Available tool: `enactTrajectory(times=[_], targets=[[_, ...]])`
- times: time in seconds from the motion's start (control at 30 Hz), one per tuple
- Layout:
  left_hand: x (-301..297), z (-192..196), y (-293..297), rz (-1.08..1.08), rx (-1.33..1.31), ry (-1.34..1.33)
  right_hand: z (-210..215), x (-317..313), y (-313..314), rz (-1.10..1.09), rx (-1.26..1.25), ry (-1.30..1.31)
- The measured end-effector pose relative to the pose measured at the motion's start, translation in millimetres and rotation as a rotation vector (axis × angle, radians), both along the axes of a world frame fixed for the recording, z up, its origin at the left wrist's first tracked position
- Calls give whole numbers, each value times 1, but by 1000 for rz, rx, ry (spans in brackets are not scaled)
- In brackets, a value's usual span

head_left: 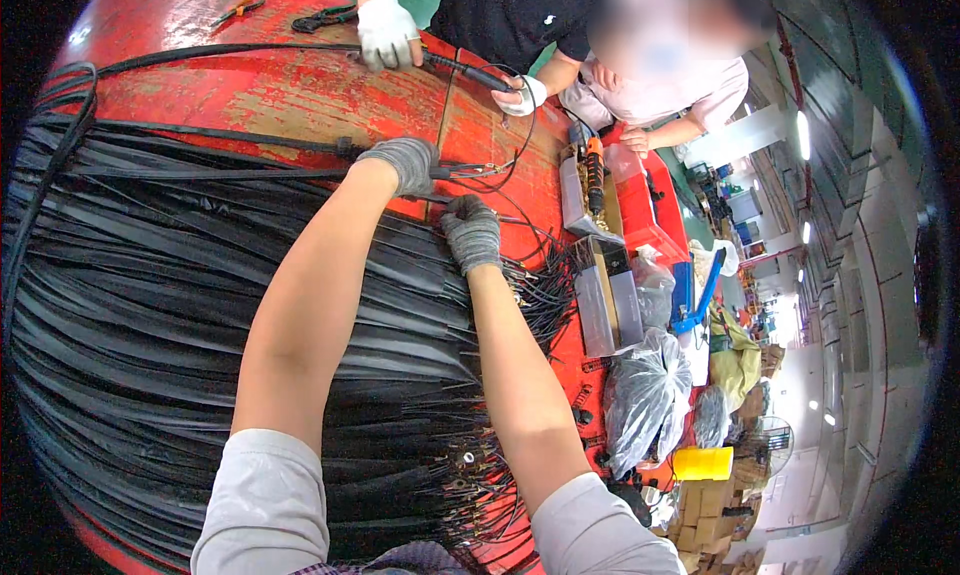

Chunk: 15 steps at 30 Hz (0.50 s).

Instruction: The person attaches small metal connectors to the ends of black cables. They pick up individual cables from a large bundle on a red table, insert the metal piece into the stripped end, and place the finished cable back on the pile. The process is repetitive and involves handling numerous cables and connectors.

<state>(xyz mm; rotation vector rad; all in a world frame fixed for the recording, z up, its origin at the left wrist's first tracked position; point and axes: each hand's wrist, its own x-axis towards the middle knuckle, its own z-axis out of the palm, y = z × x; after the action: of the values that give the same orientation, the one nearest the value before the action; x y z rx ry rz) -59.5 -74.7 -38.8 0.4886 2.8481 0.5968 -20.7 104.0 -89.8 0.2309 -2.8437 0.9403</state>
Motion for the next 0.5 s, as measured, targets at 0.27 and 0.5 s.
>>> enactTrajectory(times=[0.27,0.5], targets=[[6,5,1,-5,-21,18,-5,-3,3,-6,-62,-35],[5,6,2,-17,-16,9,-14,-9,7,7,-47,-32]])
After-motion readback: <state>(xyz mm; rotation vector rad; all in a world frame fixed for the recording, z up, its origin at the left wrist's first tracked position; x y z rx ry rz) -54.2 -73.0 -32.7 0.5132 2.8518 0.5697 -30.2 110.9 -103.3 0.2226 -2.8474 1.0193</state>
